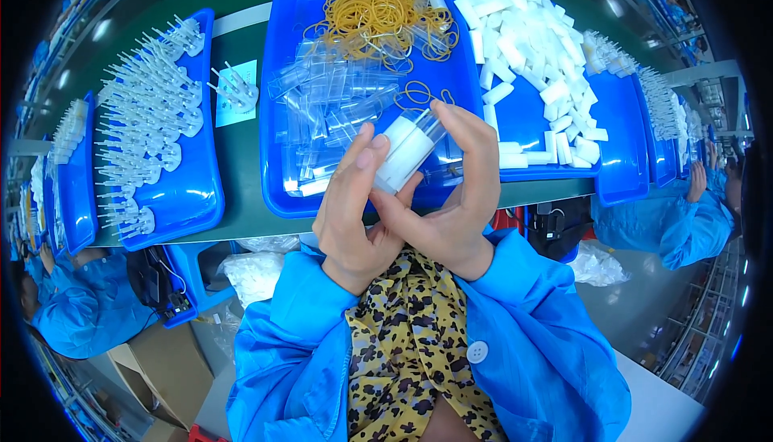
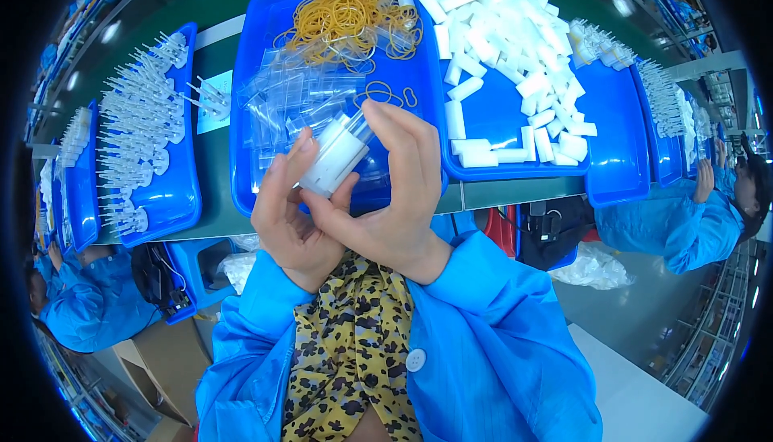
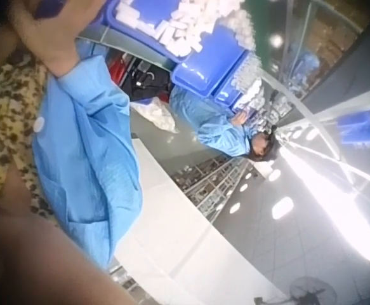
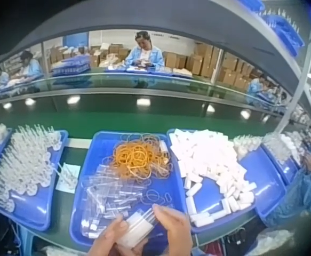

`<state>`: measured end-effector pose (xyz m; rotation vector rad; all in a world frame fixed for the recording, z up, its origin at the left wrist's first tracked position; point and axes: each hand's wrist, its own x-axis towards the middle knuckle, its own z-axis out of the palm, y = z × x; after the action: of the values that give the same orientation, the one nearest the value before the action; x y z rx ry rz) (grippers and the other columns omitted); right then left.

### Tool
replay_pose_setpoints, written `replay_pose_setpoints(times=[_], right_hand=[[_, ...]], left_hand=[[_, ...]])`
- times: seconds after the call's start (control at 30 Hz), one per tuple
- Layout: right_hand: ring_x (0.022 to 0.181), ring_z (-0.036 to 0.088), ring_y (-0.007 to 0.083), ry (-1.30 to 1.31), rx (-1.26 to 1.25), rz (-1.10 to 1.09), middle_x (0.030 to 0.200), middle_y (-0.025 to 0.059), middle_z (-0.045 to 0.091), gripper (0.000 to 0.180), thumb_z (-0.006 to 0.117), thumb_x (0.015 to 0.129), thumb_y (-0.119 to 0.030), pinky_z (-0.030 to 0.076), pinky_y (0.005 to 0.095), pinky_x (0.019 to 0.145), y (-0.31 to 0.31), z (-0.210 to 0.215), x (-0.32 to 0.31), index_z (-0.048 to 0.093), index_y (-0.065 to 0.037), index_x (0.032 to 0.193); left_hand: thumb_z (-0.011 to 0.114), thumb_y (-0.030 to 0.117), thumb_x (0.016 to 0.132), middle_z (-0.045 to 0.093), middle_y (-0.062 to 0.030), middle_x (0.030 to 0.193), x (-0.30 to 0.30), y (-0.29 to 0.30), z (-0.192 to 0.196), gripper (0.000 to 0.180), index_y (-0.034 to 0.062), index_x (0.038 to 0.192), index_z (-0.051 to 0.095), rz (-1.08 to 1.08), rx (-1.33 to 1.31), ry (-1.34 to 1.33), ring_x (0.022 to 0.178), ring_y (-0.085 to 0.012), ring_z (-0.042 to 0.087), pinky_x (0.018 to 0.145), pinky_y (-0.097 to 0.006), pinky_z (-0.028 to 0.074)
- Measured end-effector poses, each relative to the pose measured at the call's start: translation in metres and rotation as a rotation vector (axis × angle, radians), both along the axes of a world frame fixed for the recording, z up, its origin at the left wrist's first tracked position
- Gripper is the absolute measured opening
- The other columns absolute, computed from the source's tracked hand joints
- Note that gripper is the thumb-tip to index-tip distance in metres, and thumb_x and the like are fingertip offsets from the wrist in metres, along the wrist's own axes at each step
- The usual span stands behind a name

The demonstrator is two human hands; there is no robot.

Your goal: The person assembles filter units by fitting white foam cylinders onto plastic prongs, sliding clear plastic covers over the cylinders, securing the assembled unit with a rubber band, and placing it onto a tray.

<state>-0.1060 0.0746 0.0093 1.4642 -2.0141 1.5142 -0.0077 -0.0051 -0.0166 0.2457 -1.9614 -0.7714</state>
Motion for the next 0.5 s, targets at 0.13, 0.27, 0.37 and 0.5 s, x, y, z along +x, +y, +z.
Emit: replay_pose_setpoints(times=[0.13,0.27,0.37,0.5], right_hand=[[0.108,0.051,0.0294,0.063,-0.068,-0.111,0.12,0.0153,0.05,0.069,0.083,0.058,-0.018,0.045,0.0377,0.088,-0.003,-0.003,0.004,0.055,0.0,0.119],[0.105,0.052,0.0298,0.137,-0.092,-0.116,0.116,0.0138,0.052,0.065,0.083,0.059,-0.021,0.046,0.0383,0.087,-0.002,-0.005,0.001,0.058,-0.001,0.116],[0.103,0.053,0.0306,0.094,0.005,-0.007,0.119,0.0139,0.051,0.062,0.082,0.061,-0.02,0.046,0.0377,0.087,-0.003,0.003,-0.004,0.059,-0.001,0.116],[0.101,0.054,0.0298,-0.096,0.024,0.033,0.112,0.0138,0.056,0.05,0.078,0.068,-0.016,0.045,0.038,0.087,0.01,0.013,-0.038,0.062,-0.003,0.113]], left_hand=[[0.075,-0.002,0.075,0.053,-0.0201,0.127,-0.003,0.001,-0.004,0.08,0.0025,0.139,0.028,-0.032,0.028,0.033,0.121,-0.0384,0.052,0.086,-0.044,0.056],[0.076,-0.003,0.075,0.052,-0.0213,0.128,-0.002,0.002,-0.004,0.08,0.001,0.139,0.027,-0.037,0.01,0.066,0.12,-0.0399,0.052,0.086,-0.043,0.057],[0.075,-0.005,0.075,0.052,-0.0232,0.127,0.0,0.002,-0.002,0.079,-0.0001,0.138,0.028,-0.025,0.082,0.066,0.118,-0.0388,0.054,0.086,-0.042,0.056],[0.069,-0.01,0.077,0.053,-0.0226,0.123,0.004,-0.006,0.013,0.063,-0.0037,0.131,0.038,-0.042,0.548,0.217,0.114,-0.0304,0.057,0.089,-0.037,0.055]])
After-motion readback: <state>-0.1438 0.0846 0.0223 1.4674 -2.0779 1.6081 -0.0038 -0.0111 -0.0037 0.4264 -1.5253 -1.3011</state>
